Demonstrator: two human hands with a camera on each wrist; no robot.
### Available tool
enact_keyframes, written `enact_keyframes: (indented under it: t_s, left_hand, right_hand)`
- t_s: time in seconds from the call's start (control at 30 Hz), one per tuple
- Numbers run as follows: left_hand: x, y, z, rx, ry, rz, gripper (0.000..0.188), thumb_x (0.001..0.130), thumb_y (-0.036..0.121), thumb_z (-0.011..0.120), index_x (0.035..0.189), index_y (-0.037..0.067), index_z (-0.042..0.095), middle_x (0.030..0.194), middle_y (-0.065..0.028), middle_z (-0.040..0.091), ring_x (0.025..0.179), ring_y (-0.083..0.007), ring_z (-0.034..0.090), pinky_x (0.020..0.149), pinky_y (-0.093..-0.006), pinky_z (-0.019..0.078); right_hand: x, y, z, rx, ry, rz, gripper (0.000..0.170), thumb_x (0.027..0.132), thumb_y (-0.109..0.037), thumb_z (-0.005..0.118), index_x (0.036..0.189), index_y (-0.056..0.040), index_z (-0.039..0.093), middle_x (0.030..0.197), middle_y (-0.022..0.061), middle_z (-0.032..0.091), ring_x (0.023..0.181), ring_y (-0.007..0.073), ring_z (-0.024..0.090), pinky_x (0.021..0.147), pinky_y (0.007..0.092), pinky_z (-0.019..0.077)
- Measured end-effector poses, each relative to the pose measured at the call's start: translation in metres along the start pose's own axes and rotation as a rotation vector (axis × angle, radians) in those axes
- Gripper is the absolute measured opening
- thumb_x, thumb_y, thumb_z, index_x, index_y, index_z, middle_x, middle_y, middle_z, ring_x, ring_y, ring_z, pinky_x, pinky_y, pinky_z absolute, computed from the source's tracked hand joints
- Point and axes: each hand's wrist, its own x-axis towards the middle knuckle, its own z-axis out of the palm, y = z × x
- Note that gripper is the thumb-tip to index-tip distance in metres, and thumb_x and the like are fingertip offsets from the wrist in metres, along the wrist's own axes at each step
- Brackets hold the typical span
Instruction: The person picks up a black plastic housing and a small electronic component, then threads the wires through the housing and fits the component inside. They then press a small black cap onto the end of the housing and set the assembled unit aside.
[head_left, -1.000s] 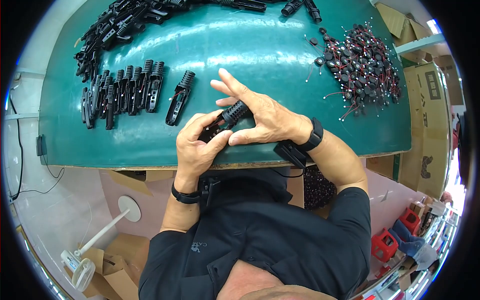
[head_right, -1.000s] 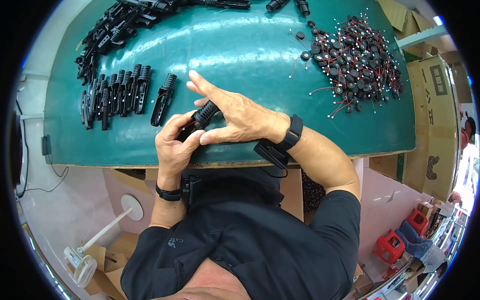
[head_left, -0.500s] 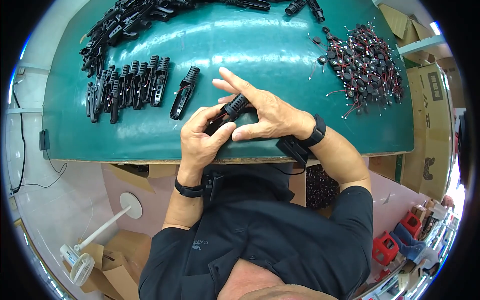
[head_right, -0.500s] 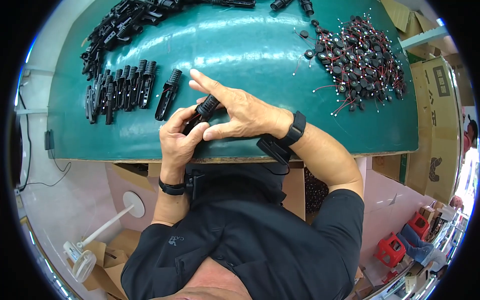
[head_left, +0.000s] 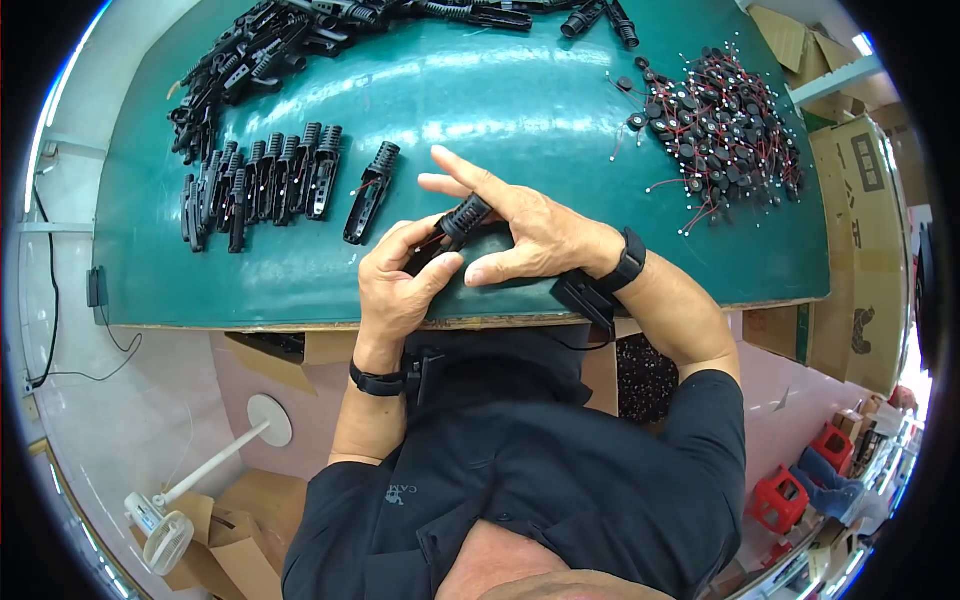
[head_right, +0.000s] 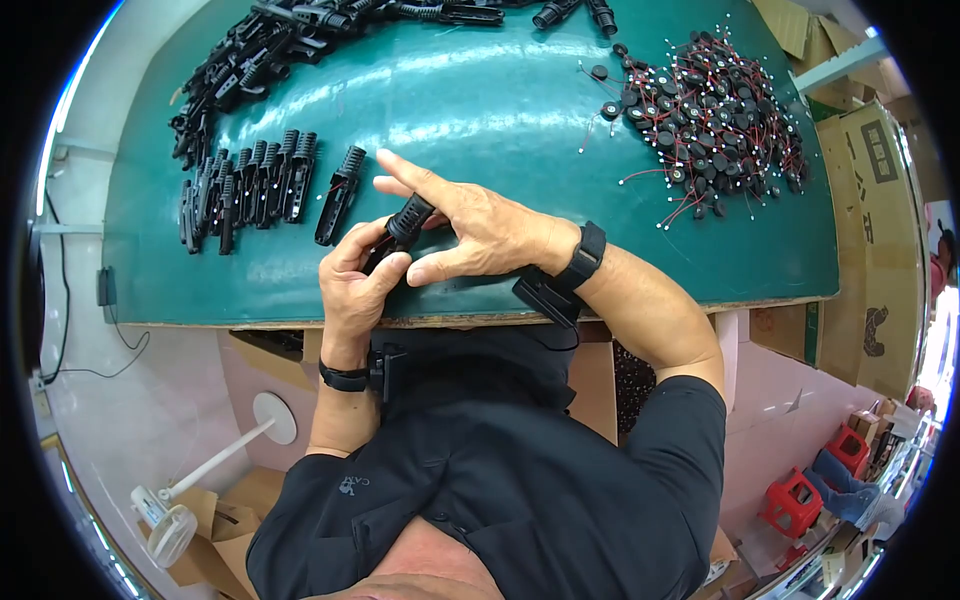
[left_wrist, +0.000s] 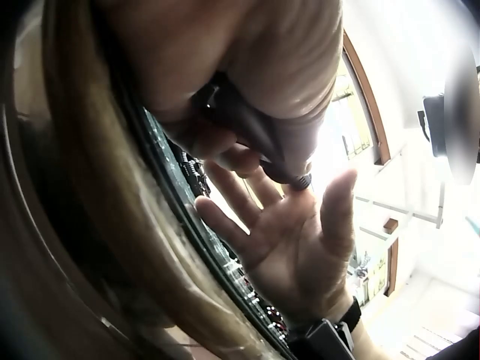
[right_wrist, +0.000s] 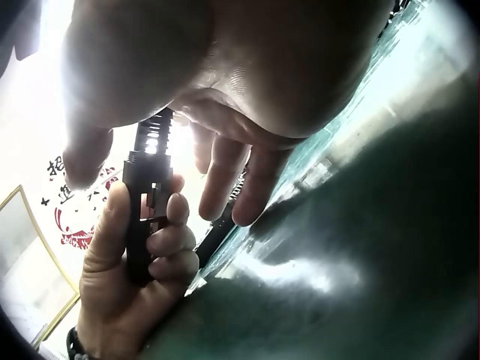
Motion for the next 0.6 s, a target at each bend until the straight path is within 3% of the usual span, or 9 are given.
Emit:
enact_keyframes:
  t_s: [0.13,0.37,0.47,0.5,0.6]
  left_hand:
    - [-0.001,-0.002,-0.002,0.0,-0.014,0.047,0.042,0.087,0.002,0.085,0.126,-0.003,0.071,0.112,-0.0077,0.07,0.1,-0.0137,0.067,0.088,-0.0274,0.0534]
    - [-0.004,-0.003,-0.004,-0.066,-0.025,-0.055,0.044,0.087,0.002,0.085,0.128,-0.005,0.069,0.115,-0.0087,0.07,0.101,-0.0149,0.066,0.09,-0.0278,0.0531]
    - [0.001,-0.005,0.0,0.004,-0.009,0.002,0.044,0.088,0.003,0.084,0.129,-0.003,0.069,0.115,-0.0085,0.069,0.101,-0.014,0.066,0.089,-0.0281,0.0531]
    - [0.0,-0.005,0.001,0.037,0.009,0.025,0.044,0.088,0.004,0.084,0.129,-0.003,0.069,0.115,-0.0083,0.069,0.101,-0.0135,0.066,0.089,-0.0283,0.053]
    - [0.0,0.005,0.012,0.262,0.059,0.078,0.046,0.086,0.002,0.084,0.13,0.0,0.069,0.115,-0.0103,0.07,0.1,-0.0179,0.068,0.089,-0.0314,0.0542]
  right_hand:
    - [-0.001,0.002,0.0,-0.019,0.018,-0.041,0.127,0.078,-0.043,0.091,0.171,-0.0125,0.011,0.163,0.0163,0.046,0.139,0.0301,0.058,0.12,0.0435,0.0423]
    - [-0.003,-0.002,0.005,-0.046,-0.014,-0.067,0.122,0.08,-0.041,0.09,0.171,-0.0129,0.014,0.162,0.0162,0.049,0.14,0.0318,0.057,0.12,0.0432,0.0417]
    - [-0.001,-0.003,0.002,0.0,0.084,-0.109,0.1,0.085,-0.033,0.087,0.166,-0.0099,0.032,0.147,0.0139,0.061,0.127,0.0278,0.064,0.113,0.039,0.0482]
    - [-0.001,-0.001,0.0,0.0,0.081,-0.112,0.1,0.085,-0.033,0.087,0.166,-0.0099,0.032,0.147,0.0139,0.061,0.127,0.0278,0.064,0.113,0.039,0.0482]
    - [0.002,0.009,-0.013,-0.295,0.068,-0.105,0.071,0.09,-0.02,0.083,0.152,-0.0053,0.053,0.125,0.0082,0.069,0.101,0.0187,0.069,0.094,0.033,0.0565]
